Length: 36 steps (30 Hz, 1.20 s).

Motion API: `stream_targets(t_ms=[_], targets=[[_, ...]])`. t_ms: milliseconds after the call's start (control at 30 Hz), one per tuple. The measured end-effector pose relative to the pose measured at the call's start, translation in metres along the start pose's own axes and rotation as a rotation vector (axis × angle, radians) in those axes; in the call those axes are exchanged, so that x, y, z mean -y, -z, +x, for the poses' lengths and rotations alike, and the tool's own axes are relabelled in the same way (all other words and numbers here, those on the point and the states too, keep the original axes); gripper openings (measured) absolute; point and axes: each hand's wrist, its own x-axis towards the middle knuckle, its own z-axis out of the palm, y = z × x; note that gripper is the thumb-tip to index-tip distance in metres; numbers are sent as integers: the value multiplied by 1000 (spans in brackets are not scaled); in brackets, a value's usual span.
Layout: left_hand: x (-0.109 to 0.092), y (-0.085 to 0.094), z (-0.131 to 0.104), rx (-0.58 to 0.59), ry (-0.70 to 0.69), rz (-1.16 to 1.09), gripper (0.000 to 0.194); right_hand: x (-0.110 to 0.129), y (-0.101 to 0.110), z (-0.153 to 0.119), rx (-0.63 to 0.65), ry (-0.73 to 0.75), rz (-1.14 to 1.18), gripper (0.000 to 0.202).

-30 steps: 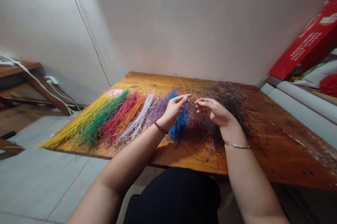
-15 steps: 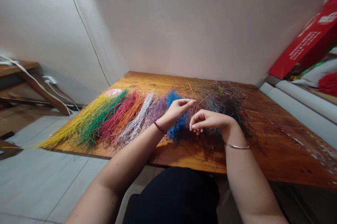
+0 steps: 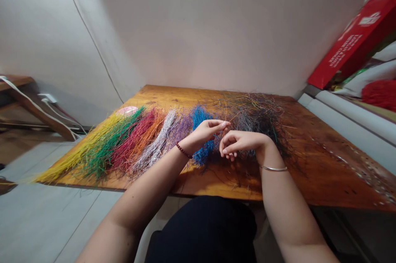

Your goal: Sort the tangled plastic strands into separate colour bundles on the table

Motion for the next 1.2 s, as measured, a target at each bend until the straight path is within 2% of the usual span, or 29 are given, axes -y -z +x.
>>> stream_targets(t_ms=[333, 633, 833, 967, 1033, 1067, 1200], targets=[[3, 4, 0, 16, 50, -39, 48, -1, 3, 1, -69, -17, -12, 20], [2, 6, 3, -72, 24, -164, 47, 2, 3, 0, -91, -37, 27, 18], [2, 5, 2, -88, 36, -105, 49, -1, 4, 1, -85, -38, 59, 18], [4, 5, 4, -137, -21, -61, 47, -3, 5, -1, -113, -29, 78, 20], [4, 5, 5, -150, -53, -43, 47, -4, 6, -2, -206, -13, 88, 27], [3, 4, 5, -150, -71, -33, 46, -3, 6, -3, -295, 2, 105, 32], [-1, 1, 4, -136, -136, 29, 42, -1, 9, -3, -793, 144, 262, 42]])
